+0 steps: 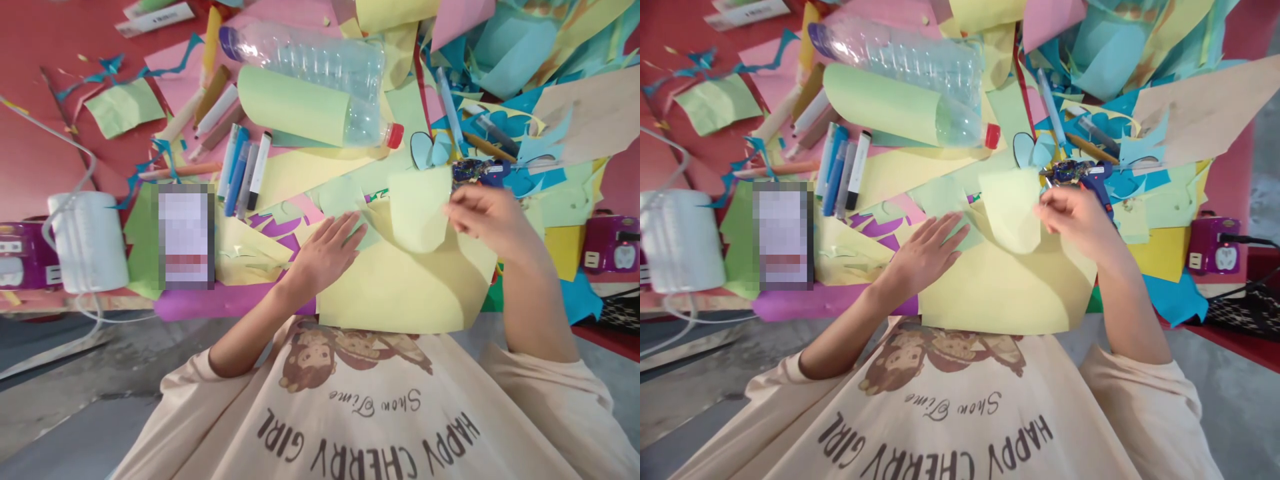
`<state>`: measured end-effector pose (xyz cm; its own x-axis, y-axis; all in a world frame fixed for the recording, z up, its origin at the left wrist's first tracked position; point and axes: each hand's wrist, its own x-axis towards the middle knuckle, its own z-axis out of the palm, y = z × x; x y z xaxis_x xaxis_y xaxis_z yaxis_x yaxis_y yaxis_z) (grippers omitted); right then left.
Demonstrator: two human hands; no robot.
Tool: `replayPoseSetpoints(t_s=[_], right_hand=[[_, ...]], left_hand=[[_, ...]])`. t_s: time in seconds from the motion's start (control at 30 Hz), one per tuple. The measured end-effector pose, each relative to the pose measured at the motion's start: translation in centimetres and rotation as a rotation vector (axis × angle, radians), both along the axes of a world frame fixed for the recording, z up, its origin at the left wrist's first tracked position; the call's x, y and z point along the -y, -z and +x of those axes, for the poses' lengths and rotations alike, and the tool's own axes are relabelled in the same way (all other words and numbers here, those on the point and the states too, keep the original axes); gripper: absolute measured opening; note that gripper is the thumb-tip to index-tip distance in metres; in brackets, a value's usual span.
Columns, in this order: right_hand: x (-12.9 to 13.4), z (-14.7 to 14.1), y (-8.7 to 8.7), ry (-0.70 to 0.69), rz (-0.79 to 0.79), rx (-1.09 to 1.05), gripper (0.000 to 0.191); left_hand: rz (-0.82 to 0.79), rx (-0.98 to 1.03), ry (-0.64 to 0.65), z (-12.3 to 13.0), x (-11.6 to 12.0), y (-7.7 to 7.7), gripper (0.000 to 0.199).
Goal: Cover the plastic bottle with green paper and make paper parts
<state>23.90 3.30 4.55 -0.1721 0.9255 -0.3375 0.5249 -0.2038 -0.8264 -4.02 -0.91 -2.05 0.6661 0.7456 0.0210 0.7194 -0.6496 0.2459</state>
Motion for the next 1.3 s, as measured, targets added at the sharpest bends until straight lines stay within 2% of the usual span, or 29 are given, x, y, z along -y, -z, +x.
replayPoseSetpoints(t_s=[0.1,0.17,0.2,0.27,0.3,0.37,0.43,0.47,0.53,0.6,0.73,1.0,1.3], right_hand=[[-3.0,-0.3,0.2,0.253,0.19,-0.192,0.02],[-4.0,-1.0,0.4,0.306,0.179,-0.247,0.008],[-4.0,-1.4,0.5,0.3,0.192,-0.246,0.016],[-2.9,-2.2,0.6,0.216,0.244,-0.163,0.046],[-1.9,-2.7,0.7,0.17,0.324,-0.072,0.056],[0.8,-3.6,1.1,0.035,0.404,0.202,0.056],[3.6,-4.5,2.1,-0.182,0.436,0.388,0.044],[4.8,-4.8,2.8,-0.291,0.455,0.448,0.044],[6.6,-5.3,4.3,-0.413,0.469,0.541,0.057],[7.6,-5.3,5.7,-0.477,0.493,0.609,0.063],[7.7,-5.0,7.0,-0.553,0.549,0.658,0.066],[6.5,-5.3,6.6,-0.601,0.574,0.644,0.066],[6.7,-5.1,6.7,-0.603,0.566,0.596,0.065]], left_hand=[[-0.03,0.025,0.058,-0.2,0.0,0.4,0.042],[-0.06,0.052,0.089,-0.2,0.0,0.5,0.047],[-0.062,0.056,0.101,-0.2,0.1,0.5,0.05],[-0.04,0.046,0.103,-0.2,0.3,0.5,0.053],[-0.023,0.039,0.091,-0.1,0.4,0.5,0.054],[0.007,0.04,0.056,0.0,0.7,0.5,0.051],[0.027,0.045,0.029,0.2,1.0,0.5,0.044],[0.033,0.042,0.022,0.3,1.2,0.5,0.042],[0.033,0.022,0.019,0.5,1.5,0.5,0.044],[0.022,0.008,0.017,0.5,1.8,0.5,0.047],[0.02,0.021,0.036,0.3,2.2,0.5,0.048],[0.018,0.01,0.016,-0.2,1.5,0.7,0.051],[0.005,0.062,0.018,-0.9,0.6,1.0,0.053]])
